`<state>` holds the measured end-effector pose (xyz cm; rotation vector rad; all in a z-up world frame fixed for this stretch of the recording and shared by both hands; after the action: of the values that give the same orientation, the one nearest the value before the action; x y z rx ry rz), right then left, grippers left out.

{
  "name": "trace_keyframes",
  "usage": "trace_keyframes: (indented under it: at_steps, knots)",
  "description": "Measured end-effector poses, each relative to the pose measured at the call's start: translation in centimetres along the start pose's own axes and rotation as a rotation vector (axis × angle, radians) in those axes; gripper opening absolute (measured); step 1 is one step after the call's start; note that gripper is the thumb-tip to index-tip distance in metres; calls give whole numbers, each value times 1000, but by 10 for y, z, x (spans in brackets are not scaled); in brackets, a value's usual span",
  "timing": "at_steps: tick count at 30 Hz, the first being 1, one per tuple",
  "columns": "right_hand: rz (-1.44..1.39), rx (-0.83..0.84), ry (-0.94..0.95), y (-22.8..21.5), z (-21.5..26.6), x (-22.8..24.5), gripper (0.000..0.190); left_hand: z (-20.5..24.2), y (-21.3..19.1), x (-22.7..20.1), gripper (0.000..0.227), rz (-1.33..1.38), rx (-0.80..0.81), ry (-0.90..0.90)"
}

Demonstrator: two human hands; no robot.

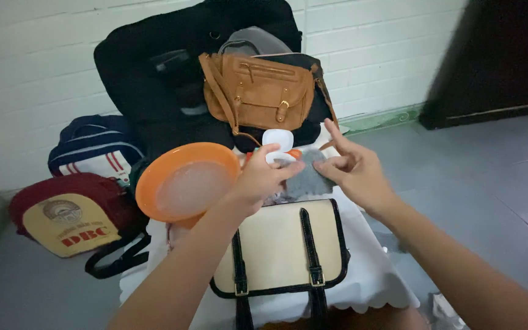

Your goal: Cleaning a small leather bag using a cloth, a toothbrush, and cleaning solution.

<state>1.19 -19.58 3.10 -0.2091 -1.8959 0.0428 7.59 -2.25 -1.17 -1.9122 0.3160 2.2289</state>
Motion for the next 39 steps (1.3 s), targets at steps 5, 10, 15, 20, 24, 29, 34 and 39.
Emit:
trace_keyframes:
  at_steps: [5, 10, 15, 20, 24, 29, 34, 39]
  knots:
    - [112, 9, 54, -4, 1, -3, 50, 5, 5, -14, 87, -101, 135, 197]
    - [387, 76, 79, 0, 1, -2, 39, 7, 10, -30, 48, -472, 102, 619]
    - [451, 84, -192, 6, -8, 22, 25, 25, 6, -42, 21, -749, -127, 755]
    - [412, 7, -15, -16, -18, -31, 20, 50, -31, -48, 28, -696, -228, 700]
    - [694, -116, -17, -35, -22, -56, 15, 87, -74, -49, 16, -814, -409, 757]
    - [971, -152, -315, -27, -6, -57, 23, 155, -119, -40, 17, -585, -586, 614]
    - [957, 252, -84, -15, -6, -125, 50, 175, -184, 26, 22, -485, -715, 441]
    - [1004, 305, 61, -24, -16, -140, 52, 189, -207, 53, 21, -599, -774, 363]
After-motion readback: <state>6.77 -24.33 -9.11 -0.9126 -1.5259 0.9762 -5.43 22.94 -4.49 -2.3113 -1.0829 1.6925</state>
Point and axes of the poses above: each hand's wrist, its own z-axis away from the middle knuckle, its own y-axis out of the palm, x = y × z, the point moved 8 cm from there along -z, towards the middle knuckle, and after that the axes turned 1 degree about z, right-handed, at the moved point
